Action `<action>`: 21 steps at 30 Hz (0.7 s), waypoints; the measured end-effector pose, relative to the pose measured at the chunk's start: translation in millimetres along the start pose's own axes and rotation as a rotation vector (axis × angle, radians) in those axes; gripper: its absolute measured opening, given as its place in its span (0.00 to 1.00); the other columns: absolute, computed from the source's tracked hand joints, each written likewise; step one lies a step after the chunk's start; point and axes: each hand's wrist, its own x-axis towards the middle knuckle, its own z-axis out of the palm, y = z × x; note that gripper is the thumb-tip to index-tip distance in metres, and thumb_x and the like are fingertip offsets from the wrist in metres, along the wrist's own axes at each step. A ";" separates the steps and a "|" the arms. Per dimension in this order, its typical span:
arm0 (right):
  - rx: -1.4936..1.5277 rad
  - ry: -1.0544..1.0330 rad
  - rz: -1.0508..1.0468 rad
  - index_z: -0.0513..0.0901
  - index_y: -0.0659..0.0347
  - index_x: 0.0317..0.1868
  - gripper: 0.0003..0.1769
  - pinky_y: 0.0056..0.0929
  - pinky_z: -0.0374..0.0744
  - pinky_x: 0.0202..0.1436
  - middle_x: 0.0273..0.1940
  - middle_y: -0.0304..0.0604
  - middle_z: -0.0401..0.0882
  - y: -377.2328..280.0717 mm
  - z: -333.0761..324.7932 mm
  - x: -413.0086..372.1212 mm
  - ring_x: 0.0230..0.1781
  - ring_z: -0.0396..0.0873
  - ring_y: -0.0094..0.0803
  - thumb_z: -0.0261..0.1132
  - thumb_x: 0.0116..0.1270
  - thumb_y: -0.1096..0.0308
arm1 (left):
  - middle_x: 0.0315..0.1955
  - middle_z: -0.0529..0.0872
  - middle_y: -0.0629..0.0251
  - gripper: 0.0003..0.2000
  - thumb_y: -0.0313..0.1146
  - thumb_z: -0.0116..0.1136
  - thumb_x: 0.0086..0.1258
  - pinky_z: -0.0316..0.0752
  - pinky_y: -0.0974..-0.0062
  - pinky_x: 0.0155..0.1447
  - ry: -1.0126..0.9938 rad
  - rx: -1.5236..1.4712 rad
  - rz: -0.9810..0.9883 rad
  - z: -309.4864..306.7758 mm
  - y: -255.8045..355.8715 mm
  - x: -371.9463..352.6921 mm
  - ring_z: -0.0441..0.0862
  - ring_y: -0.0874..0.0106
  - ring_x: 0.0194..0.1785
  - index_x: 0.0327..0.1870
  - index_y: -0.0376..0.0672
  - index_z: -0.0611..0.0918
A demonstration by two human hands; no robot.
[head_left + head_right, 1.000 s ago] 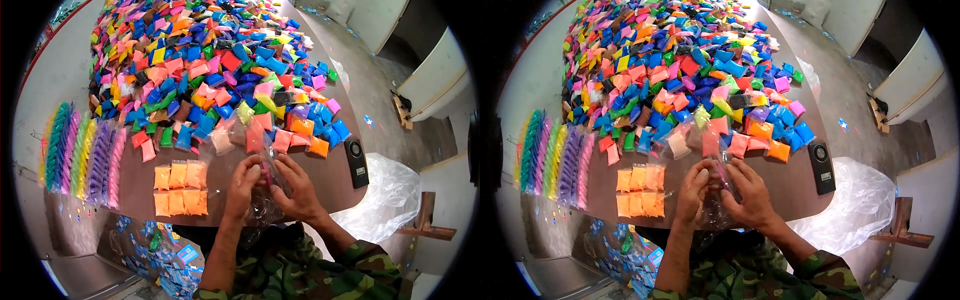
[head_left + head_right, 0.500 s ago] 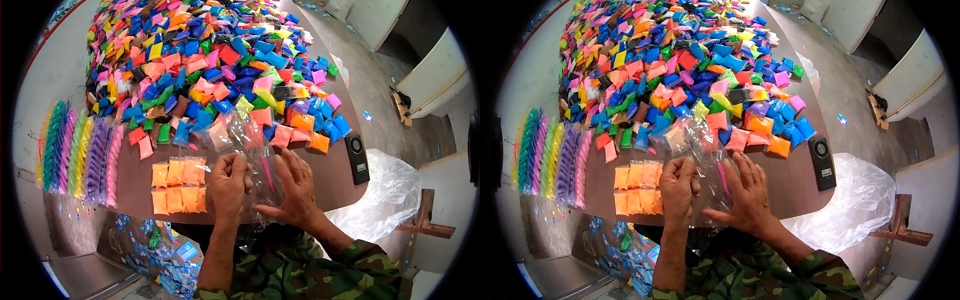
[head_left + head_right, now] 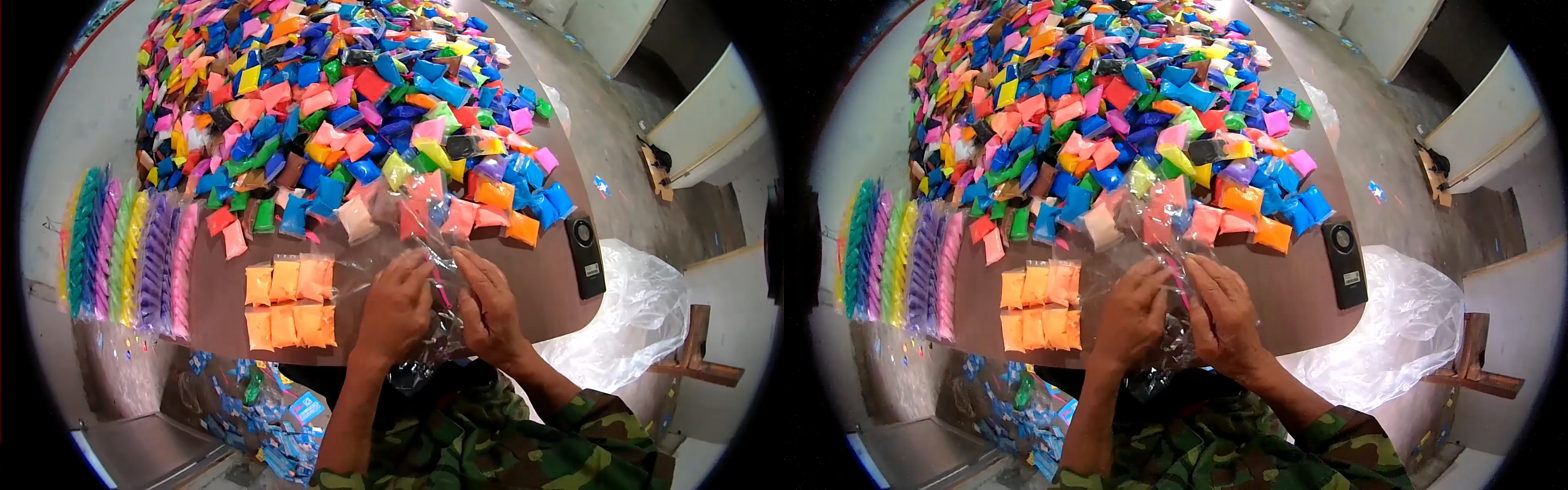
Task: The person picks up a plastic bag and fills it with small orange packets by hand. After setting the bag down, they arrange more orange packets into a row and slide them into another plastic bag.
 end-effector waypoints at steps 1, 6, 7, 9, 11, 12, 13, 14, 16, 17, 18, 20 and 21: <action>0.041 0.005 0.015 0.79 0.71 0.71 0.26 0.50 0.72 0.76 0.68 0.62 0.80 -2.9 1.0 1.0 0.70 0.78 0.58 0.61 0.73 0.76 | 0.70 0.80 0.46 0.19 0.31 0.61 0.73 0.67 0.51 0.78 -0.035 0.212 0.086 5.9 -6.4 3.5 0.73 0.48 0.76 0.64 0.39 0.84; 0.074 -0.009 -0.020 0.82 0.70 0.68 0.22 0.49 0.74 0.75 0.68 0.61 0.81 -5.0 -1.8 8.0 0.68 0.79 0.57 0.61 0.76 0.74 | 0.71 0.79 0.47 0.23 0.36 0.62 0.73 0.64 0.50 0.79 -0.062 0.216 0.071 13.7 -7.3 7.0 0.71 0.50 0.78 0.68 0.40 0.81; 0.054 -0.019 -0.034 0.82 0.70 0.68 0.22 0.49 0.74 0.74 0.68 0.61 0.81 -3.7 -1.6 7.6 0.69 0.79 0.57 0.61 0.76 0.73 | 0.71 0.79 0.47 0.24 0.38 0.62 0.73 0.64 0.50 0.79 -0.093 0.181 0.039 11.5 -5.4 5.3 0.71 0.50 0.78 0.68 0.40 0.80; 0.037 -0.023 -0.047 0.83 0.70 0.67 0.21 0.49 0.74 0.74 0.67 0.61 0.81 -2.9 -0.1 9.1 0.69 0.79 0.56 0.62 0.76 0.73 | 0.72 0.79 0.48 0.26 0.40 0.63 0.72 0.63 0.49 0.79 -0.035 0.398 0.112 5.5 -1.2 6.1 0.71 0.50 0.78 0.69 0.39 0.80; 0.034 -0.009 -0.024 0.83 0.69 0.66 0.20 0.49 0.75 0.73 0.67 0.61 0.81 -4.1 -1.2 6.9 0.68 0.79 0.57 0.62 0.76 0.73 | 0.72 0.78 0.49 0.28 0.41 0.64 0.72 0.63 0.48 0.79 0.026 0.529 0.140 -1.1 3.7 11.0 0.71 0.51 0.78 0.71 0.39 0.79; 0.045 -0.023 -0.019 0.83 0.69 0.65 0.20 0.49 0.75 0.73 0.67 0.60 0.81 -3.6 -1.8 5.9 0.68 0.80 0.57 0.62 0.76 0.73 | 0.72 0.78 0.49 0.29 0.42 0.65 0.72 0.63 0.47 0.79 0.063 0.552 0.129 -5.9 4.8 19.2 0.71 0.51 0.79 0.71 0.38 0.79; 0.056 -0.037 -0.017 0.83 0.69 0.65 0.20 0.49 0.75 0.73 0.67 0.60 0.81 -3.0 -1.9 5.9 0.68 0.80 0.57 0.62 0.76 0.73 | 0.73 0.78 0.49 0.30 0.43 0.65 0.71 0.63 0.47 0.79 0.103 0.576 0.117 -9.8 3.9 27.3 0.71 0.51 0.79 0.72 0.38 0.78; 0.068 -0.052 -0.016 0.84 0.69 0.64 0.20 0.49 0.75 0.73 0.67 0.60 0.82 -2.8 -1.8 6.0 0.68 0.80 0.57 0.62 0.76 0.73 | 0.73 0.78 0.49 0.31 0.44 0.66 0.71 0.63 0.46 0.79 0.108 0.551 0.115 -9.6 -1.5 33.8 0.71 0.51 0.78 0.72 0.38 0.79; 0.107 -0.052 -0.025 0.84 0.69 0.64 0.19 0.49 0.75 0.73 0.67 0.59 0.82 -8.8 -2.1 7.8 0.68 0.80 0.57 0.62 0.76 0.72 | 0.74 0.77 0.50 0.31 0.45 0.67 0.71 0.63 0.45 0.79 0.120 0.501 0.109 -3.7 -16.7 43.4 0.71 0.50 0.78 0.72 0.38 0.79; 0.124 -0.050 -0.032 0.84 0.68 0.64 0.19 0.49 0.75 0.73 0.66 0.58 0.82 -10.8 -2.8 9.2 0.68 0.80 0.57 0.62 0.76 0.72 | 0.74 0.77 0.49 0.31 0.45 0.67 0.71 0.63 0.45 0.79 0.131 0.496 0.131 -1.8 -21.2 46.2 0.71 0.50 0.78 0.71 0.38 0.80; 0.109 -0.038 -0.040 0.84 0.68 0.64 0.19 0.49 0.75 0.73 0.66 0.58 0.82 -9.4 -3.0 10.0 0.68 0.80 0.57 0.62 0.76 0.72 | 0.73 0.78 0.49 0.30 0.45 0.67 0.71 0.63 0.45 0.79 0.142 0.491 0.155 -0.7 -23.9 49.4 0.71 0.50 0.77 0.70 0.38 0.81; 0.078 -0.016 -0.048 0.84 0.67 0.65 0.20 0.49 0.75 0.72 0.67 0.58 0.82 -5.1 -3.1 10.4 0.68 0.80 0.57 0.63 0.76 0.72 | 0.73 0.78 0.49 0.29 0.45 0.68 0.70 0.62 0.45 0.79 0.146 0.487 0.167 1.2 -24.4 50.5 0.72 0.50 0.77 0.68 0.38 0.82; 0.059 -0.018 -0.029 0.84 0.67 0.65 0.20 0.49 0.75 0.73 0.67 0.58 0.82 -4.6 -4.3 10.0 0.69 0.80 0.57 0.62 0.76 0.71 | 0.74 0.78 0.49 0.28 0.46 0.68 0.70 0.62 0.44 0.79 0.140 0.489 0.156 -0.7 -19.9 48.8 0.72 0.50 0.77 0.67 0.38 0.83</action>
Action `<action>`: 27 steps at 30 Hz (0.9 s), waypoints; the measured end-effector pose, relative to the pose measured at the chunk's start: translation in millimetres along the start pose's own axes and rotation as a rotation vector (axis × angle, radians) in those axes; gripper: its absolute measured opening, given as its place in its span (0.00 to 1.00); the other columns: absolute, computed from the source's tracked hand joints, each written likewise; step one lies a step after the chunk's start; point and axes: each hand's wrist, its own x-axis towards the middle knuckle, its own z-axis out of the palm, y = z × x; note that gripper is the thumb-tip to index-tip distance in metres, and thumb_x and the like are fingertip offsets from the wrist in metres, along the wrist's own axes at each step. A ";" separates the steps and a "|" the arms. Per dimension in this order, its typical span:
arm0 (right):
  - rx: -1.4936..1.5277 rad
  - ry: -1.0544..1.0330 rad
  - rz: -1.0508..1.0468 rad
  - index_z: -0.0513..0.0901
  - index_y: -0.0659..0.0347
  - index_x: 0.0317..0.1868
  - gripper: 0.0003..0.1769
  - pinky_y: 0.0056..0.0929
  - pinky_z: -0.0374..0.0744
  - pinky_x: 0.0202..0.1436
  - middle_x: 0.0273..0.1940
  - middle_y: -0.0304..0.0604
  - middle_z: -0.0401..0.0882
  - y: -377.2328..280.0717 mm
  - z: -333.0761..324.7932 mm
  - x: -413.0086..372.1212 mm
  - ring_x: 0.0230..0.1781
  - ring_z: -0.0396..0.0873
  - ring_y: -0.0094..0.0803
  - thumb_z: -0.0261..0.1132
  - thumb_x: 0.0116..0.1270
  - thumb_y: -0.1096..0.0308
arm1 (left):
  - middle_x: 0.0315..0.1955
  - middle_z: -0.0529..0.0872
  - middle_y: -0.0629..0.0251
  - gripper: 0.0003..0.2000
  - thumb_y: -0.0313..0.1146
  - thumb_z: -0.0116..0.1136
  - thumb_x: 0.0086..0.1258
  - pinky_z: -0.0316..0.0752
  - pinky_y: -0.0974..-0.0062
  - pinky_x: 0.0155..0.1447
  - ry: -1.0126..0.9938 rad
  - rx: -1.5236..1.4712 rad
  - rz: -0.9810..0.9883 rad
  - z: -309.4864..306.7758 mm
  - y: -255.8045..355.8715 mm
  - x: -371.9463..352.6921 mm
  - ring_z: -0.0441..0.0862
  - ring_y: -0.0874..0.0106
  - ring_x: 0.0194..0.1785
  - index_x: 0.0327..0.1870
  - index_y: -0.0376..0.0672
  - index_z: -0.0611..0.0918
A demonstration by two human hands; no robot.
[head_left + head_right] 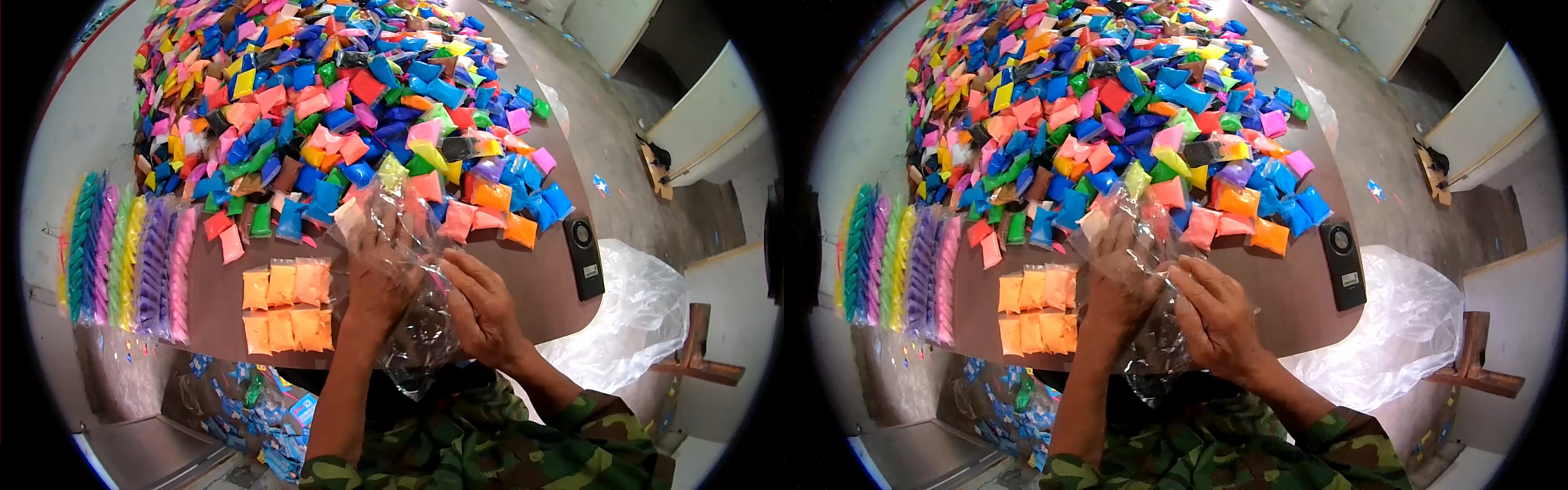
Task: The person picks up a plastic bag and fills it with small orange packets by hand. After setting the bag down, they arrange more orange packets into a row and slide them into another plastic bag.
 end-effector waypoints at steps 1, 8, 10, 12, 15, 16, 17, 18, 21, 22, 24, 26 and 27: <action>-0.019 -0.003 0.016 0.84 0.66 0.66 0.20 0.49 0.74 0.74 0.68 0.59 0.82 0.9 -1.5 0.8 0.69 0.80 0.57 0.62 0.77 0.71 | 0.74 0.77 0.49 0.28 0.46 0.68 0.70 0.61 0.44 0.79 -0.007 0.004 -0.010 -5.3 3.4 0.0 0.72 0.50 0.77 0.67 0.39 0.83; 0.115 0.032 0.104 0.83 0.63 0.71 0.22 0.50 0.69 0.78 0.73 0.58 0.79 13.5 5.3 -3.3 0.75 0.75 0.54 0.59 0.82 0.64 | 0.66 0.82 0.54 0.24 0.36 0.69 0.64 0.62 0.49 0.79 -0.235 -0.290 0.147 -0.5 37.5 -42.0 0.75 0.51 0.74 0.63 0.43 0.85; 0.124 0.041 0.101 0.83 0.63 0.71 0.23 0.50 0.69 0.78 0.73 0.58 0.79 17.6 9.5 -6.3 0.75 0.75 0.54 0.59 0.82 0.64 | 0.64 0.83 0.54 0.24 0.36 0.69 0.64 0.64 0.52 0.78 -0.305 -0.311 0.122 9.9 35.5 -44.4 0.76 0.51 0.72 0.63 0.43 0.85; 0.120 0.060 0.091 0.83 0.63 0.71 0.23 0.49 0.70 0.78 0.73 0.57 0.79 21.7 10.9 -7.5 0.74 0.76 0.53 0.59 0.82 0.64 | 0.64 0.83 0.53 0.23 0.36 0.69 0.65 0.66 0.53 0.77 -0.335 -0.325 0.119 9.9 37.5 -42.9 0.76 0.51 0.72 0.62 0.43 0.85; 0.125 0.080 0.079 0.84 0.64 0.70 0.22 0.49 0.71 0.77 0.72 0.57 0.81 26.9 10.8 -5.8 0.73 0.77 0.53 0.59 0.82 0.64 | 0.66 0.82 0.51 0.19 0.37 0.67 0.69 0.68 0.53 0.77 -0.263 -0.292 0.123 -3.4 37.9 -41.0 0.76 0.51 0.72 0.59 0.40 0.85; 0.130 0.091 0.095 0.84 0.65 0.69 0.22 0.48 0.71 0.77 0.71 0.57 0.81 26.8 9.4 -6.0 0.72 0.78 0.53 0.59 0.82 0.64 | 0.67 0.82 0.49 0.18 0.38 0.65 0.71 0.68 0.53 0.77 -0.203 -0.265 0.136 -4.8 38.5 -42.5 0.76 0.51 0.72 0.57 0.38 0.86; 0.135 0.101 0.115 0.85 0.65 0.68 0.22 0.48 0.71 0.77 0.70 0.57 0.82 25.3 8.8 -6.6 0.72 0.78 0.53 0.59 0.82 0.64 | 0.68 0.81 0.47 0.17 0.39 0.63 0.74 0.67 0.52 0.77 -0.147 -0.239 0.148 -7.6 36.6 -45.8 0.75 0.51 0.73 0.55 0.36 0.86; 0.161 0.118 0.126 0.86 0.66 0.67 0.21 0.47 0.72 0.76 0.69 0.58 0.83 21.0 8.3 -4.1 0.70 0.80 0.53 0.59 0.83 0.63 | 0.65 0.83 0.50 0.15 0.39 0.65 0.76 0.72 0.53 0.74 -0.096 -0.238 0.135 -25.3 38.0 -45.2 0.78 0.52 0.71 0.55 0.38 0.86; 0.221 0.140 0.127 0.86 0.65 0.67 0.21 0.45 0.73 0.75 0.69 0.57 0.83 25.8 11.1 -5.1 0.70 0.80 0.51 0.59 0.83 0.62 | 0.61 0.87 0.54 0.14 0.36 0.70 0.73 0.79 0.57 0.66 0.008 -0.219 -0.064 -78.3 32.3 -74.5 0.84 0.54 0.64 0.55 0.40 0.87; 0.214 0.134 0.144 0.85 0.65 0.68 0.22 0.45 0.72 0.76 0.68 0.56 0.83 24.8 11.7 -5.6 0.70 0.79 0.50 0.60 0.84 0.60 | 0.54 0.90 0.57 0.13 0.33 0.75 0.69 0.84 0.59 0.60 0.104 -0.169 -0.136 -90.4 23.2 -84.3 0.88 0.56 0.56 0.51 0.42 0.89; 0.231 0.141 0.159 0.85 0.64 0.68 0.22 0.45 0.72 0.76 0.68 0.56 0.84 25.6 16.1 -6.8 0.71 0.79 0.50 0.60 0.84 0.60 | 0.54 0.91 0.53 0.12 0.26 0.76 0.67 0.86 0.61 0.59 0.184 -0.114 -0.333 -109.4 -1.1 -102.2 0.89 0.55 0.55 0.51 0.37 0.89; 0.217 0.139 0.165 0.85 0.64 0.68 0.22 0.44 0.72 0.77 0.68 0.56 0.83 26.8 18.5 -9.5 0.71 0.79 0.49 0.60 0.85 0.60 | 0.56 0.90 0.51 0.15 0.25 0.73 0.69 0.85 0.62 0.61 0.081 -0.193 -0.591 -119.0 -24.8 -116.4 0.89 0.54 0.58 0.55 0.35 0.88; 0.217 0.143 0.162 0.85 0.64 0.68 0.21 0.44 0.72 0.77 0.68 0.56 0.83 25.7 19.5 -9.3 0.71 0.79 0.49 0.60 0.85 0.60 | 0.57 0.90 0.51 0.15 0.25 0.72 0.69 0.85 0.63 0.60 0.031 -0.254 -0.676 -123.0 -31.0 -118.0 0.89 0.54 0.58 0.56 0.34 0.88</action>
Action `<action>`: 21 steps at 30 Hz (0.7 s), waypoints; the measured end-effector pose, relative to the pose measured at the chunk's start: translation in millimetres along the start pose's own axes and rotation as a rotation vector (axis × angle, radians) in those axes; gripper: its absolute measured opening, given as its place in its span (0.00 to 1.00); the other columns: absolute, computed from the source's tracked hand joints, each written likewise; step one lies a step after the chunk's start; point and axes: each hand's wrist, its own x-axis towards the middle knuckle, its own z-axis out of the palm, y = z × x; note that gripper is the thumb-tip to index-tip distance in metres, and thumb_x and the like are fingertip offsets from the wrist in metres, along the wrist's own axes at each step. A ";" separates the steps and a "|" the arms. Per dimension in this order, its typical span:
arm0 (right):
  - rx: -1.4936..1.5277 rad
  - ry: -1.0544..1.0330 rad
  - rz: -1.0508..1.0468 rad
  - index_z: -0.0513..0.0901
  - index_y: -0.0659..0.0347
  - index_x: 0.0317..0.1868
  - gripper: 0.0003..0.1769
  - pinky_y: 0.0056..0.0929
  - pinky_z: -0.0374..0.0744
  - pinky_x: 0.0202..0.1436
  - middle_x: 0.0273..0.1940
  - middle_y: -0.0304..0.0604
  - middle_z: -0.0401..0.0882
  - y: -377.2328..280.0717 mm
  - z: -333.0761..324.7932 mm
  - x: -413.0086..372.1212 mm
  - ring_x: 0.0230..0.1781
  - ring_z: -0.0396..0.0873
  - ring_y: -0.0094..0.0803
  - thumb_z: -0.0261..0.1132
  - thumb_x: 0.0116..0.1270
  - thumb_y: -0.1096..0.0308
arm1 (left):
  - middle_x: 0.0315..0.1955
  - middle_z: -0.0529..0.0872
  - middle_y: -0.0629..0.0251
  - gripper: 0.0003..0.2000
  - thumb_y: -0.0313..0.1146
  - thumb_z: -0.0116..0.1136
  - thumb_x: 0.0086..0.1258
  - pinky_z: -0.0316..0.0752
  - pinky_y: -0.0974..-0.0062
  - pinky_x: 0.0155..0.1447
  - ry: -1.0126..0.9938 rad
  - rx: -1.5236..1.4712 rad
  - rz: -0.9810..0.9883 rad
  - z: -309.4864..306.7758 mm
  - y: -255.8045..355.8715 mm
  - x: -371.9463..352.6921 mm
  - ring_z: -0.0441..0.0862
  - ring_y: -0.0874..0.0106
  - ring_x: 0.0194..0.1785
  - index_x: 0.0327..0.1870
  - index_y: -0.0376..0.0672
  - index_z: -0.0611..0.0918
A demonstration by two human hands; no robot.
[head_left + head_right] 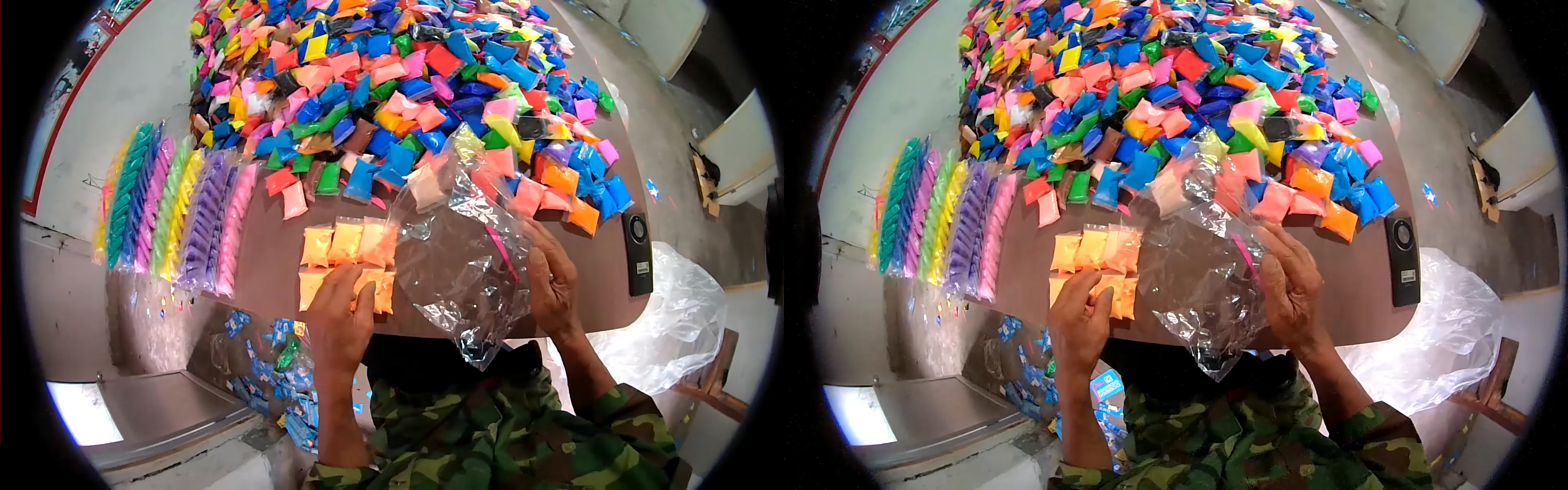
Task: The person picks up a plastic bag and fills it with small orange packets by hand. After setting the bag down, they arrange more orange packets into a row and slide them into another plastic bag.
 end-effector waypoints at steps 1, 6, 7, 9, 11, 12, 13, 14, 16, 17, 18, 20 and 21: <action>-0.001 0.003 -0.003 0.85 0.63 0.68 0.21 0.44 0.72 0.77 0.68 0.56 0.83 -1.1 0.9 -0.3 0.71 0.79 0.49 0.60 0.85 0.61 | 0.57 0.90 0.50 0.16 0.25 0.72 0.69 0.85 0.64 0.60 0.003 0.063 0.103 -0.2 -5.5 1.8 0.89 0.55 0.58 0.57 0.34 0.87; -0.012 0.025 0.017 0.86 0.63 0.68 0.21 0.43 0.72 0.77 0.69 0.55 0.83 -5.0 0.7 -5.8 0.72 0.79 0.47 0.62 0.84 0.62 | 0.54 0.90 0.51 0.20 0.28 0.71 0.67 0.84 0.66 0.54 -0.020 0.139 0.336 5.0 -20.0 6.9 0.88 0.58 0.50 0.60 0.35 0.86; 0.000 0.032 0.042 0.86 0.63 0.68 0.20 0.43 0.72 0.77 0.69 0.55 0.83 -8.4 0.9 -6.6 0.72 0.79 0.47 0.62 0.84 0.63 | 0.53 0.89 0.51 0.20 0.28 0.72 0.66 0.83 0.66 0.53 -0.057 0.093 0.274 3.1 -18.2 8.0 0.88 0.58 0.48 0.60 0.35 0.86; 0.007 0.037 0.056 0.86 0.62 0.68 0.20 0.42 0.72 0.77 0.69 0.55 0.83 -11.4 2.5 -8.3 0.72 0.79 0.46 0.63 0.83 0.63 | 0.51 0.89 0.52 0.20 0.27 0.74 0.64 0.82 0.66 0.52 -0.133 0.000 0.148 -6.0 -9.6 8.9 0.86 0.59 0.45 0.59 0.35 0.86; -0.019 0.040 0.040 0.86 0.62 0.68 0.20 0.41 0.72 0.77 0.69 0.55 0.83 -6.4 2.3 -11.0 0.72 0.79 0.46 0.63 0.83 0.64 | 0.49 0.88 0.54 0.19 0.25 0.74 0.64 0.81 0.69 0.49 -0.110 -0.016 0.157 -16.6 -8.3 9.9 0.86 0.63 0.43 0.57 0.36 0.86; -0.034 0.045 0.026 0.86 0.62 0.68 0.20 0.41 0.72 0.76 0.69 0.55 0.83 -4.6 1.8 -12.3 0.71 0.79 0.46 0.64 0.83 0.64 | 0.49 0.87 0.55 0.19 0.24 0.75 0.63 0.81 0.71 0.48 -0.103 -0.030 0.162 -20.1 -5.6 9.4 0.86 0.66 0.42 0.56 0.36 0.86; -0.051 0.051 0.013 0.86 0.61 0.68 0.19 0.41 0.73 0.76 0.69 0.55 0.84 -3.5 3.5 -12.9 0.71 0.79 0.46 0.64 0.82 0.64 | 0.44 0.88 0.61 0.15 0.22 0.75 0.65 0.79 0.76 0.42 -0.110 -0.173 0.109 -24.0 2.2 8.4 0.83 0.76 0.36 0.51 0.37 0.86; -0.067 0.055 0.001 0.86 0.61 0.68 0.19 0.41 0.73 0.76 0.68 0.55 0.84 -4.0 5.4 -13.7 0.71 0.80 0.46 0.64 0.82 0.65 | 0.42 0.87 0.64 0.13 0.22 0.75 0.66 0.77 0.78 0.39 -0.096 -0.316 0.087 -23.2 10.0 6.3 0.82 0.78 0.34 0.50 0.37 0.85; -0.062 0.079 0.007 0.87 0.62 0.67 0.19 0.41 0.73 0.75 0.68 0.55 0.84 -6.7 8.8 -15.0 0.70 0.80 0.46 0.65 0.82 0.65 | 0.39 0.86 0.70 0.10 0.22 0.74 0.69 0.74 0.80 0.35 -0.059 -0.599 0.033 -13.4 27.0 -0.7 0.78 0.82 0.31 0.47 0.38 0.85; -0.047 0.091 0.007 0.87 0.62 0.67 0.19 0.41 0.73 0.75 0.68 0.55 0.84 -5.3 11.0 -15.7 0.70 0.80 0.46 0.65 0.82 0.64 | 0.34 0.85 0.75 0.07 0.23 0.74 0.71 0.71 0.81 0.32 -0.042 -0.616 -0.010 1.4 33.7 -3.3 0.78 0.85 0.31 0.43 0.39 0.85; -0.029 0.103 0.008 0.87 0.62 0.67 0.19 0.42 0.73 0.75 0.68 0.54 0.84 -5.1 13.5 -16.1 0.70 0.80 0.46 0.65 0.82 0.64 | 0.32 0.86 0.74 0.07 0.24 0.75 0.70 0.73 0.80 0.32 -0.034 -0.577 0.044 11.8 49.4 -4.2 0.80 0.85 0.32 0.41 0.38 0.85; -0.032 0.105 0.008 0.87 0.62 0.67 0.19 0.41 0.73 0.76 0.69 0.54 0.83 -7.3 17.0 -15.8 0.71 0.79 0.46 0.64 0.83 0.64 | 0.30 0.86 0.70 0.08 0.25 0.76 0.70 0.75 0.78 0.33 -0.093 -0.544 0.171 43.9 60.5 -0.3 0.82 0.83 0.31 0.41 0.37 0.85; -0.032 0.108 0.012 0.87 0.62 0.67 0.19 0.41 0.72 0.76 0.69 0.54 0.83 -6.8 18.3 -16.1 0.71 0.79 0.46 0.64 0.83 0.64 | 0.30 0.87 0.67 0.08 0.27 0.77 0.70 0.76 0.77 0.34 -0.082 -0.506 0.182 62.2 65.2 0.8 0.83 0.80 0.30 0.41 0.37 0.85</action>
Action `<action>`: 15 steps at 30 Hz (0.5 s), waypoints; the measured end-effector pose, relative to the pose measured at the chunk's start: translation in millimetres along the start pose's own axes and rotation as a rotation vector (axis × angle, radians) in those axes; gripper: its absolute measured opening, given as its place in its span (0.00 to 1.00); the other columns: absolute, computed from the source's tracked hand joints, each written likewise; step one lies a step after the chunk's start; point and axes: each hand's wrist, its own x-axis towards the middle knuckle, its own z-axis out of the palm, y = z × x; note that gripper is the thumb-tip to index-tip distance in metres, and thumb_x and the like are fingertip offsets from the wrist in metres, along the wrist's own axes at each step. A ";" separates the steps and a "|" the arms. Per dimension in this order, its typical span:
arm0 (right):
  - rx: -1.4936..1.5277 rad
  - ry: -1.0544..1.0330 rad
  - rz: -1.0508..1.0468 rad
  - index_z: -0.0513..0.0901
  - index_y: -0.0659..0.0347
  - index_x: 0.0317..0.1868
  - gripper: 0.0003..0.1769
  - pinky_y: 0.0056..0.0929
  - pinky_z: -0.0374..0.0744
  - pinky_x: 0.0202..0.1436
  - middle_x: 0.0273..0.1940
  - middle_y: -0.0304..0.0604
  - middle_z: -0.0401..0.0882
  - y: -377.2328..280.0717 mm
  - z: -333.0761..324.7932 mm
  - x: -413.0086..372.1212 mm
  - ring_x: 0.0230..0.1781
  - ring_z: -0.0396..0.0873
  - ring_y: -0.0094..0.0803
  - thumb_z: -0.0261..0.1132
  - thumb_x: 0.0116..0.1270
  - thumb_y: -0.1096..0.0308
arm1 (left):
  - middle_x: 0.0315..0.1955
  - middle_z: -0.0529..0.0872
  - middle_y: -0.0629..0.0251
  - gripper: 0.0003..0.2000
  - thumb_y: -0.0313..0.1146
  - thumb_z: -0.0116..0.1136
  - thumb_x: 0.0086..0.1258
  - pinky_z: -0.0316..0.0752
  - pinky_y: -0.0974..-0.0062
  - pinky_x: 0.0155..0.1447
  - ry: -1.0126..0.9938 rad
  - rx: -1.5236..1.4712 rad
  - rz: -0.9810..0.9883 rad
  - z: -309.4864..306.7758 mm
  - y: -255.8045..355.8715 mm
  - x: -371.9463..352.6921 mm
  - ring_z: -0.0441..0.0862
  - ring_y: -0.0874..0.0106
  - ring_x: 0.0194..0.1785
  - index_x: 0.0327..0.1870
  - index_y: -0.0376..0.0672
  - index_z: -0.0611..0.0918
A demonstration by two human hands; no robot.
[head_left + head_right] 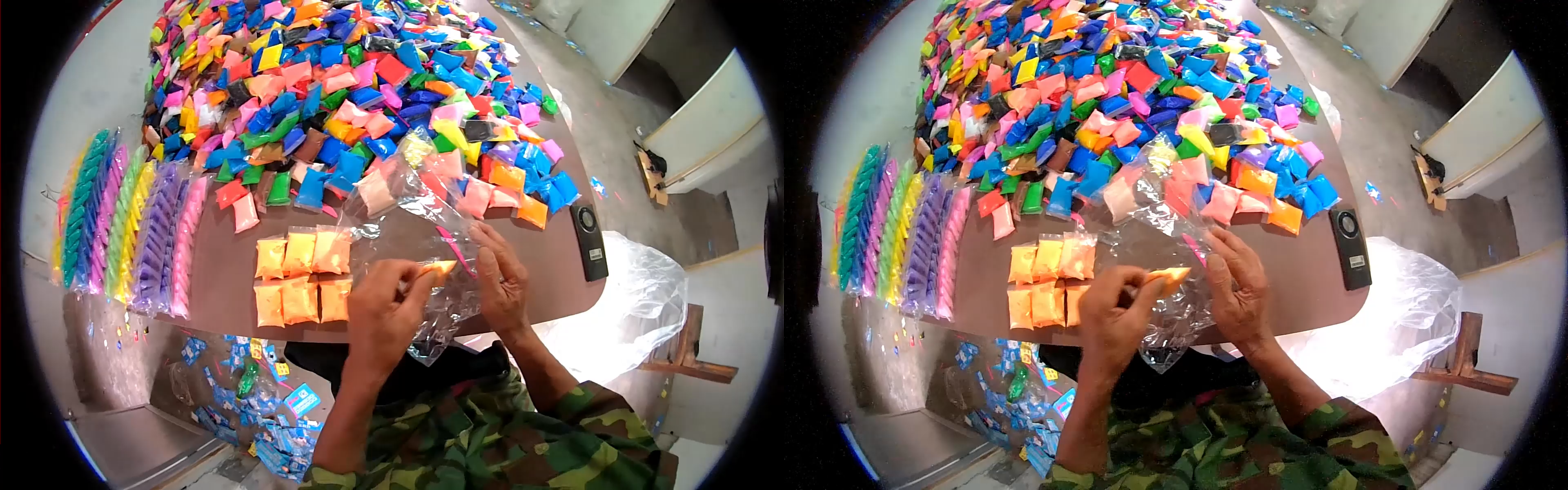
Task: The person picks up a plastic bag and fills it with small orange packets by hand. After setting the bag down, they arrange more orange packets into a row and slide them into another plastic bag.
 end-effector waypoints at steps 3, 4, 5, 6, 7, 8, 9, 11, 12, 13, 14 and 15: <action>0.034 -0.007 0.029 0.86 0.61 0.68 0.19 0.42 0.72 0.77 0.71 0.54 0.82 -1.4 2.6 -1.0 0.73 0.78 0.46 0.63 0.83 0.64 | 0.33 0.89 0.56 0.09 0.30 0.75 0.72 0.81 0.68 0.38 -0.102 0.008 -0.046 28.4 -7.7 5.6 0.89 0.65 0.34 0.42 0.37 0.85; 0.041 -0.014 0.043 0.86 0.61 0.68 0.20 0.42 0.71 0.77 0.71 0.54 0.81 -2.7 2.3 -0.9 0.73 0.77 0.46 0.62 0.83 0.64 | 0.34 0.89 0.54 0.08 0.31 0.74 0.72 0.81 0.64 0.40 -0.176 -0.020 -0.089 34.4 -15.4 5.7 0.89 0.59 0.36 0.42 0.38 0.85; 0.048 -0.021 0.060 0.86 0.61 0.69 0.20 0.42 0.71 0.77 0.72 0.54 0.81 -2.5 0.3 -1.4 0.73 0.77 0.46 0.62 0.83 0.64 | 0.35 0.89 0.53 0.08 0.31 0.73 0.72 0.82 0.60 0.42 -0.251 -0.046 -0.133 40.2 -23.5 5.4 0.89 0.52 0.38 0.43 0.39 0.85; 0.020 -0.056 0.031 0.84 0.62 0.70 0.21 0.42 0.71 0.78 0.73 0.55 0.79 -0.4 -4.1 -2.7 0.75 0.76 0.46 0.61 0.83 0.63 | 0.37 0.89 0.51 0.08 0.31 0.71 0.72 0.82 0.56 0.43 -0.332 -0.004 -0.100 40.8 -27.7 4.8 0.87 0.47 0.40 0.45 0.40 0.85; 0.020 -0.067 0.016 0.84 0.63 0.70 0.22 0.43 0.71 0.78 0.73 0.56 0.79 0.5 -10.3 -1.5 0.75 0.76 0.46 0.61 0.84 0.63 | 0.38 0.89 0.52 0.08 0.31 0.71 0.72 0.82 0.56 0.43 -0.334 0.026 -0.028 40.6 -28.8 3.4 0.87 0.47 0.41 0.45 0.40 0.85; 0.021 -0.077 0.002 0.83 0.64 0.70 0.22 0.43 0.71 0.78 0.73 0.56 0.78 0.6 -17.7 0.4 0.75 0.76 0.46 0.61 0.84 0.62 | 0.38 0.89 0.53 0.08 0.31 0.71 0.72 0.82 0.56 0.44 -0.335 0.056 0.044 39.5 -27.5 2.4 0.87 0.47 0.41 0.46 0.41 0.85; 0.022 -0.089 -0.010 0.83 0.65 0.70 0.22 0.43 0.71 0.78 0.73 0.56 0.78 1.7 -24.9 0.8 0.76 0.75 0.47 0.61 0.84 0.62 | 0.39 0.89 0.53 0.08 0.31 0.71 0.72 0.82 0.55 0.44 -0.336 0.086 0.115 38.2 -24.7 2.7 0.87 0.47 0.42 0.46 0.41 0.86; -0.008 -0.056 0.052 0.83 0.66 0.70 0.22 0.42 0.71 0.79 0.73 0.57 0.78 10.2 -38.2 -2.2 0.76 0.75 0.47 0.60 0.85 0.62 | 0.39 0.90 0.53 0.10 0.31 0.73 0.70 0.82 0.59 0.44 -0.375 0.132 0.186 37.0 -23.9 4.8 0.88 0.51 0.41 0.48 0.41 0.87; -0.023 -0.039 0.083 0.82 0.66 0.70 0.22 0.42 0.71 0.79 0.73 0.58 0.79 15.4 -43.7 -4.0 0.76 0.75 0.47 0.59 0.85 0.62 | 0.40 0.90 0.53 0.11 0.31 0.74 0.69 0.83 0.61 0.44 -0.394 0.155 0.224 38.2 -24.3 6.1 0.89 0.54 0.41 0.49 0.41 0.88; -0.018 -0.027 0.101 0.82 0.67 0.70 0.22 0.41 0.71 0.78 0.72 0.58 0.79 22.3 -47.9 -5.8 0.75 0.76 0.46 0.59 0.85 0.63 | 0.39 0.90 0.54 0.10 0.31 0.74 0.70 0.83 0.61 0.44 -0.389 0.143 0.239 41.3 -25.3 6.9 0.89 0.54 0.41 0.49 0.42 0.88; -0.012 -0.015 0.120 0.82 0.67 0.69 0.21 0.40 0.71 0.78 0.71 0.57 0.80 30.2 -51.3 -8.2 0.75 0.76 0.46 0.59 0.86 0.63 | 0.39 0.89 0.55 0.10 0.31 0.74 0.70 0.83 0.61 0.44 -0.385 0.132 0.252 44.8 -26.8 7.3 0.89 0.53 0.41 0.49 0.42 0.88; -0.005 -0.001 0.142 0.82 0.68 0.69 0.21 0.40 0.72 0.78 0.70 0.57 0.81 32.3 -53.9 -9.3 0.75 0.77 0.45 0.58 0.86 0.64 | 0.39 0.89 0.55 0.10 0.31 0.74 0.70 0.83 0.60 0.44 -0.383 0.122 0.263 48.4 -27.6 7.0 0.89 0.53 0.40 0.49 0.43 0.88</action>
